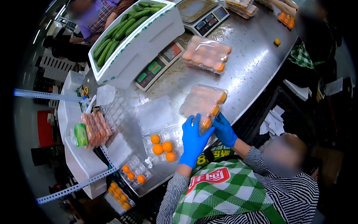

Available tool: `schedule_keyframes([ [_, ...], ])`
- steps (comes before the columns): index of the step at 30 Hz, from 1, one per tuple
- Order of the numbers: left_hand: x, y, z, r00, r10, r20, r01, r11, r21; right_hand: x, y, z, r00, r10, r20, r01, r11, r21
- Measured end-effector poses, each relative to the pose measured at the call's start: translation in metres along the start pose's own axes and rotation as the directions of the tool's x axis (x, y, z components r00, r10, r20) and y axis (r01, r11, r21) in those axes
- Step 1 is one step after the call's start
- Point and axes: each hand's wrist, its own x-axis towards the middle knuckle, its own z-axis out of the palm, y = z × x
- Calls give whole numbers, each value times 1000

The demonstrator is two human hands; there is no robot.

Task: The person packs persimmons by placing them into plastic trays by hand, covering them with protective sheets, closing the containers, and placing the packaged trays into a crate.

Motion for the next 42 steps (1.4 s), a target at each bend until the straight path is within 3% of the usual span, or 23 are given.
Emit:
schedule_keyframes([
  [7, 15, 9, -5, 998, -44, 33, 46, 998, -50, 8, -5, -11, 999, 45, -30, -43, 998, 45],
  [12, 26, 19, -7, 997, -11, 72, 2, 992, 123, 17, -3, -21, 994, 100, -46, -94, 990, 108],
  [19, 46, 28, 0, 948, -177, 266, 81, 938, 337, 25, -10, -16, 983, 180, -22, -180, 984, 8],
  [22, 50, 32, 0, 915, -220, 338, 114, 945, 308, 26, -16, -17, 983, 177, 47, -174, 982, -72],
  [24, 45, 26, 7, 937, -175, 302, 85, 954, 289, 24, -15, -23, 979, 199, 51, -193, 976, -100],
  [27, 47, 23, 0, 927, -201, 318, 128, 963, 236, 18, -12, -36, 979, 195, 60, -173, 949, -264],
  [30, 40, 18, 3, 942, -166, 291, 96, 967, 238, 12, -6, -30, 967, 237, -93, -254, 919, -301],
  [35, 45, 17, -10, 979, -89, 185, 15, 929, 370, 18, 16, -34, 943, 181, -279, -218, 970, -109],
  [38, 53, 17, -27, 995, -17, 103, -30, 897, 440, 22, 35, -51, 928, 203, -312, -238, 968, -79],
  [42, 84, 20, -53, 990, 89, 112, -130, 885, 448, 23, 35, -50, 881, 218, -420, -284, 953, -102],
])
